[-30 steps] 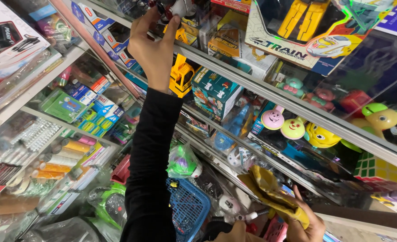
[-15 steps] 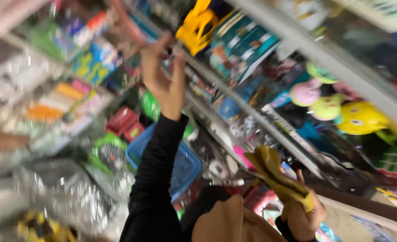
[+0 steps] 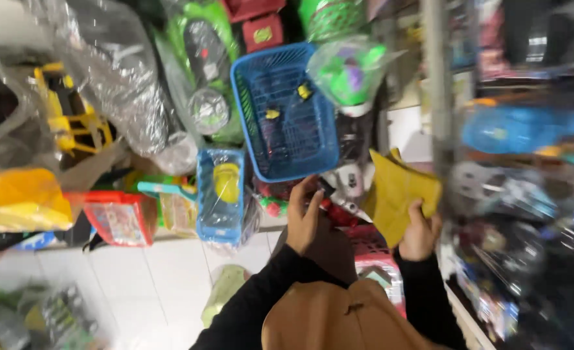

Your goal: The recorder is wiping and cleaning various toys, including toy cars and rattles, using a yellow cloth on a display shelf.

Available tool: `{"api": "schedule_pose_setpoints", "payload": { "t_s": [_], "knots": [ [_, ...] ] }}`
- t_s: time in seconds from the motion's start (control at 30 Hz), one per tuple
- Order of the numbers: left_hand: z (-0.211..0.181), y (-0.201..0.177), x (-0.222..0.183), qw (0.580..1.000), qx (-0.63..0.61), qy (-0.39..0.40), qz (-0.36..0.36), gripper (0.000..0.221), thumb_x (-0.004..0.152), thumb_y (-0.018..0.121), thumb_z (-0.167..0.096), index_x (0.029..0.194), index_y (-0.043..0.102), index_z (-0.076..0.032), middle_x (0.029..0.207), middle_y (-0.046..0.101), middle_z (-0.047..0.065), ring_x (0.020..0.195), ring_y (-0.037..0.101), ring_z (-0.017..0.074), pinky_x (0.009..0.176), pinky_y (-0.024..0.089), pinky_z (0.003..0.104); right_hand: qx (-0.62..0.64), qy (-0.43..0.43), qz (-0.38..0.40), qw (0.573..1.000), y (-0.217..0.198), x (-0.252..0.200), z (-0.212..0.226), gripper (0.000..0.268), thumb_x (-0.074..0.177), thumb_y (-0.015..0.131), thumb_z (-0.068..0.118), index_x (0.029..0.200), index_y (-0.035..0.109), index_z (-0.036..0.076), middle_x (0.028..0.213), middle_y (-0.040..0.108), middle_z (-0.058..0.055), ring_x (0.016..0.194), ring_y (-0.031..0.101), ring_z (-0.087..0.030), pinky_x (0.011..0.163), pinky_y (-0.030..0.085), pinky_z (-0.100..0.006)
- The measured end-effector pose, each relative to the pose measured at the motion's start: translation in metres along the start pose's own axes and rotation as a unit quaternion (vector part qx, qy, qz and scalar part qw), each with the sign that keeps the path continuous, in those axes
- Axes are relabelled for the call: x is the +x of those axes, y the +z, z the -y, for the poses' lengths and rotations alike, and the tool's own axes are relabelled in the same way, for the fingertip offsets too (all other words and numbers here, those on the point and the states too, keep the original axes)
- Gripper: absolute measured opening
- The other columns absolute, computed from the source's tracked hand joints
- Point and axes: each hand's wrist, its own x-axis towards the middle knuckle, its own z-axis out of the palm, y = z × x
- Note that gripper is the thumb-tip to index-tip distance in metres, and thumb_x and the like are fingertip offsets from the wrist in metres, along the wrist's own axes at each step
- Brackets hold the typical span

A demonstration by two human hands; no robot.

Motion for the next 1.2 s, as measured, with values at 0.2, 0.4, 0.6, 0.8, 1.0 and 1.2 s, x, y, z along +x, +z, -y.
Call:
{"api": "schedule_pose_setpoints", "payload": {
  "t_s": [0.2, 0.4, 0.6, 0.8, 1.0, 1.2],
  "knots": [
    [0.159, -0.006, 0.096, 0.991, 0.067, -0.05, -0.103, 0.045, 0.097, 0.067, -0.016, 0.139, 0.058, -0.001, 0.129, 0.064, 0.014, 0.117, 0.064, 0.0241, 0.099, 0.052, 0.036, -0.134, -0.006, 0.117, 0.984, 0.075, 0.128, -0.183, 0.024, 0.107, 0.062, 0.013, 0.125, 0.066, -0.001, 0.109, 0.07, -0.004, 0.098, 0.062, -0.013, 0.089, 0.05, -0.031],
    [0.32, -0.026, 0.231, 0.943, 0.264, 0.013, -0.201, 0.05, 0.09, 0.072, -0.013, 0.137, 0.058, -0.003, 0.132, 0.062, 0.02, 0.123, 0.061, 0.0374, 0.108, 0.048, 0.044, -0.153, 0.073, 0.093, 0.981, 0.145, 0.199, -0.299, 0.02, 0.101, 0.064, 0.015, 0.116, 0.069, 0.004, 0.097, 0.068, 0.0, 0.081, 0.058, -0.01, 0.071, 0.047, -0.029],
    [0.389, -0.041, 0.328, 0.85, 0.489, 0.078, -0.18, 0.078, 0.073, 0.069, -0.003, 0.148, 0.05, -0.007, 0.154, 0.04, 0.025, 0.138, 0.043, 0.0491, 0.114, 0.039, 0.051, -0.101, -0.06, 0.164, 0.979, 0.142, 0.259, -0.404, 0.015, 0.108, 0.062, 0.013, 0.114, 0.068, 0.001, 0.098, 0.065, 0.002, 0.09, 0.056, -0.007, 0.082, 0.048, -0.027],
    [0.443, -0.069, 0.366, 0.828, 0.551, 0.075, -0.075, 0.068, 0.084, 0.074, -0.016, 0.146, 0.048, -0.005, 0.157, 0.033, 0.031, 0.133, 0.046, 0.0511, 0.108, 0.044, 0.051, -0.074, 0.043, 0.13, 0.988, 0.163, 0.262, -0.381, 0.023, 0.102, 0.06, 0.016, 0.119, 0.067, 0.002, 0.1, 0.068, 0.001, 0.088, 0.058, -0.008, 0.08, 0.05, -0.028],
    [0.477, -0.063, 0.355, 0.87, 0.473, 0.025, -0.138, 0.057, 0.092, 0.07, -0.028, 0.139, 0.053, -0.002, 0.137, 0.049, 0.029, 0.114, 0.057, 0.0425, 0.096, 0.051, 0.048, -0.099, -0.04, 0.157, 0.982, 0.141, 0.247, -0.368, 0.027, 0.106, 0.061, 0.021, 0.12, 0.068, -0.001, 0.106, 0.072, -0.004, 0.094, 0.063, -0.012, 0.086, 0.052, -0.031],
    [0.285, -0.024, 0.318, 0.903, -0.335, -0.241, 0.117, 0.056, 0.1, 0.048, -0.056, 0.121, 0.059, -0.006, 0.092, 0.066, 0.008, 0.066, 0.052, 0.0119, 0.052, 0.039, 0.025, -0.198, -0.04, 0.075, 0.976, 0.105, 0.203, -0.274, 0.031, 0.101, 0.063, 0.025, 0.117, 0.071, 0.0, 0.104, 0.075, -0.006, 0.092, 0.068, -0.018, 0.082, 0.052, -0.032]
  ]
}}
